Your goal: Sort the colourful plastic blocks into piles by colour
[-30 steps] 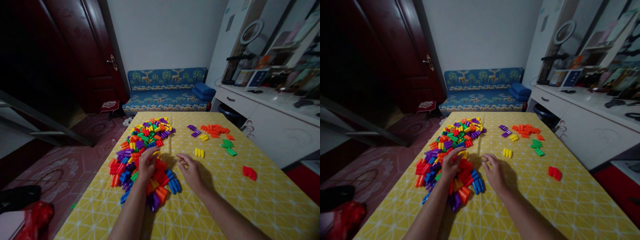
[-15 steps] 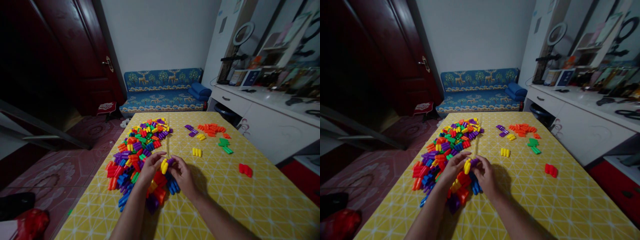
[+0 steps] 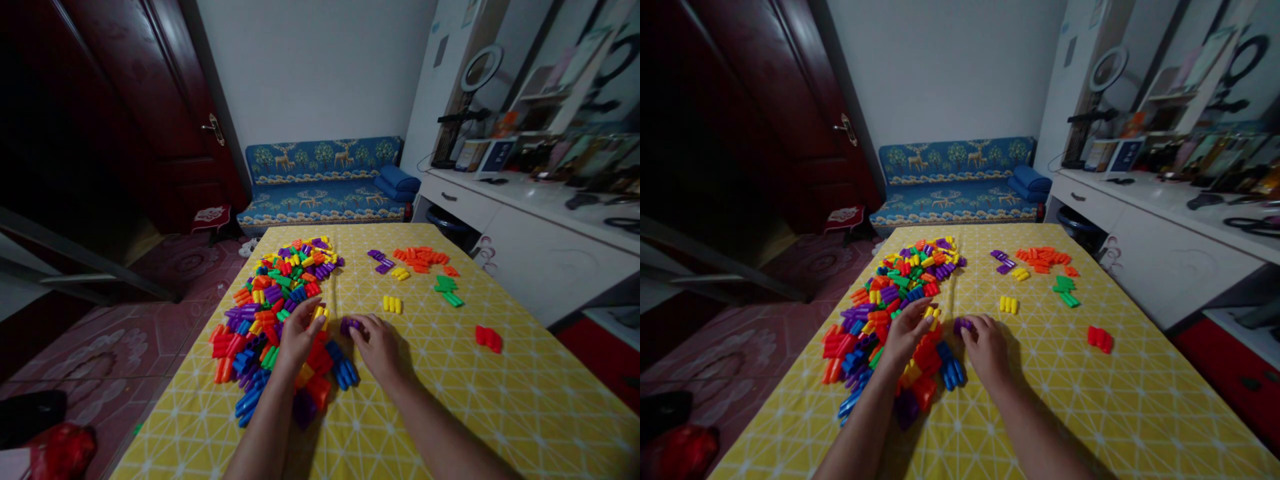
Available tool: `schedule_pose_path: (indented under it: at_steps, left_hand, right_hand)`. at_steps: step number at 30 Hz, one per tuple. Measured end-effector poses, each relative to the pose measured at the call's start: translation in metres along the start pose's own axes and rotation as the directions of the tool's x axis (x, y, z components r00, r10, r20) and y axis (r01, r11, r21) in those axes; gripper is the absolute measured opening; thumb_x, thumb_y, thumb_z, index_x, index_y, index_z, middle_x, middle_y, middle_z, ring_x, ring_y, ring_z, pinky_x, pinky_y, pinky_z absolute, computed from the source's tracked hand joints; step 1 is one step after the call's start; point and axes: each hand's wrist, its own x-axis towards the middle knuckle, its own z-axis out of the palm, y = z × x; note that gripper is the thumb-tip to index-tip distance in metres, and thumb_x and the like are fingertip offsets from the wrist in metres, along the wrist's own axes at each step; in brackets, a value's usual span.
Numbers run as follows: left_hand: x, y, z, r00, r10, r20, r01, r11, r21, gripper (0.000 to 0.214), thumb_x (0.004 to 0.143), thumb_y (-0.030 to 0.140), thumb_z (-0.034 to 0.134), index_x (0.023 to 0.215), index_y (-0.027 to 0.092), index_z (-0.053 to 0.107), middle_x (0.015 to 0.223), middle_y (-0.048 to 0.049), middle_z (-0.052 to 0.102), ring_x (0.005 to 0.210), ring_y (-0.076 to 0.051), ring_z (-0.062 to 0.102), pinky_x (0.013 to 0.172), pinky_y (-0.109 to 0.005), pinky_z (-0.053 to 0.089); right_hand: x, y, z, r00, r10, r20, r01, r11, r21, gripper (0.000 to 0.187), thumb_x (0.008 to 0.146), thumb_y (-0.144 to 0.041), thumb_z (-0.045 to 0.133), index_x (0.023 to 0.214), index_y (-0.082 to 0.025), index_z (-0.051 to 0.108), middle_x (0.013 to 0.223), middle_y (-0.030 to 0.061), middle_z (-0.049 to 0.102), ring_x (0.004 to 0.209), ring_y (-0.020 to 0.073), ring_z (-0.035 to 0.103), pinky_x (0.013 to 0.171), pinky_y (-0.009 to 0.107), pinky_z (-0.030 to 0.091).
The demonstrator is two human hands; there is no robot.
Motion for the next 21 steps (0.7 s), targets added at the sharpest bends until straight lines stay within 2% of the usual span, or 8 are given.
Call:
schedule_pose_path:
  at_steps: [3, 6, 8, 12, 14, 17, 19, 21]
  left_hand:
    - [-0.001, 0.001, 0.001, 0.996, 0.022, 0.088, -0.018, 0.999, -0.049, 0.05, 0.074, 0.038, 0.075, 0.118, 0.017, 0.065, 0.123, -0.0144, 0.067, 0.119, -0.029, 0.06, 0.104, -0.043, 0.046]
    - [-0.007, 0.004, 0.006, 0.974, 0.053, 0.218, -0.042, 0.998, -0.056, 0.048, 0.078, 0.032, 0.071, 0.124, 0.021, 0.063, 0.135, -0.0125, 0.06, 0.131, -0.029, 0.052, 0.112, -0.045, 0.038]
    - [-0.011, 0.007, 0.01, 0.952, 0.062, 0.299, -0.053, 0.998, -0.038, 0.048, 0.081, 0.028, 0.067, 0.129, 0.023, 0.061, 0.142, -0.0111, 0.055, 0.136, -0.028, 0.046, 0.116, -0.045, 0.033]
    - [-0.015, 0.011, 0.013, 0.928, 0.045, 0.37, -0.035, 0.999, -0.033, 0.051, 0.084, 0.03, 0.065, 0.134, 0.024, 0.057, 0.144, -0.0123, 0.053, 0.138, -0.028, 0.043, 0.116, -0.046, 0.033]
    - [-0.013, 0.01, 0.012, 0.937, 0.048, 0.345, -0.035, 0.998, -0.044, 0.051, 0.083, 0.033, 0.066, 0.133, 0.024, 0.058, 0.143, -0.0133, 0.054, 0.136, -0.028, 0.046, 0.113, -0.046, 0.037]
    - [-0.007, 0.006, 0.005, 0.979, 0.089, 0.182, -0.095, 0.995, 0.028, 0.043, 0.082, 0.034, 0.067, 0.122, 0.021, 0.065, 0.134, -0.0141, 0.061, 0.129, -0.029, 0.053, 0.107, -0.045, 0.044]
    - [-0.003, 0.004, 0.0, 0.991, 0.12, 0.054, -0.125, 0.985, 0.115, 0.034, 0.081, 0.032, 0.065, 0.111, 0.017, 0.069, 0.125, -0.0139, 0.067, 0.123, -0.028, 0.058, 0.103, -0.043, 0.047]
    - [0.0, 0.004, -0.003, 0.991, 0.132, -0.028, -0.125, 0.977, 0.171, 0.028, 0.081, 0.029, 0.062, 0.104, 0.016, 0.071, 0.116, -0.0133, 0.07, 0.116, -0.027, 0.062, 0.098, -0.041, 0.051]
  right_hand:
    - [0.0, -0.005, -0.004, 0.978, -0.208, -0.037, 0.201, 0.97, -0.135, 0.029, 0.087, -0.028, 0.061, 0.115, -0.024, 0.066, 0.114, 0.0104, 0.063, 0.11, 0.0266, 0.058, 0.098, 0.046, 0.048]
    - [-0.005, -0.013, 0.0, 0.954, -0.301, 0.01, 0.301, 0.953, -0.026, 0.046, 0.09, -0.026, 0.058, 0.135, -0.028, 0.052, 0.127, 0.01, 0.057, 0.12, 0.0251, 0.054, 0.102, 0.044, 0.047]
    - [-0.01, -0.016, 0.006, 0.949, -0.31, 0.064, 0.307, 0.95, 0.057, 0.052, 0.09, -0.02, 0.054, 0.14, -0.032, 0.047, 0.13, 0.0082, 0.055, 0.122, 0.0231, 0.054, 0.102, 0.041, 0.049]
    - [-0.01, -0.015, 0.01, 0.962, -0.263, 0.069, 0.257, 0.963, 0.079, 0.042, 0.088, -0.016, 0.052, 0.126, -0.031, 0.058, 0.115, 0.0069, 0.06, 0.108, 0.022, 0.062, 0.091, 0.038, 0.055]
    - [-0.002, -0.011, 0.005, 0.966, -0.257, 0.04, 0.255, 0.965, 0.061, 0.035, 0.088, -0.019, 0.053, 0.121, -0.028, 0.06, 0.11, 0.0071, 0.062, 0.095, 0.0205, 0.064, 0.083, 0.035, 0.056]
    - [0.023, 0.004, -0.013, 0.971, -0.216, -0.101, 0.212, 0.976, -0.049, 0.032, 0.088, -0.028, 0.057, 0.119, -0.023, 0.06, 0.104, 0.0079, 0.064, 0.082, 0.0194, 0.061, 0.079, 0.035, 0.053]
    - [0.043, 0.021, -0.029, 0.965, -0.162, -0.206, 0.126, 0.977, -0.174, 0.034, 0.087, -0.032, 0.057, 0.119, -0.02, 0.059, 0.102, 0.0092, 0.065, 0.082, 0.0209, 0.06, 0.078, 0.036, 0.051]
    - [0.06, 0.041, -0.043, 0.967, -0.132, -0.217, 0.054, 0.942, -0.331, 0.036, 0.086, -0.033, 0.055, 0.118, -0.017, 0.061, 0.103, 0.0117, 0.066, 0.087, 0.0242, 0.059, 0.082, 0.039, 0.049]
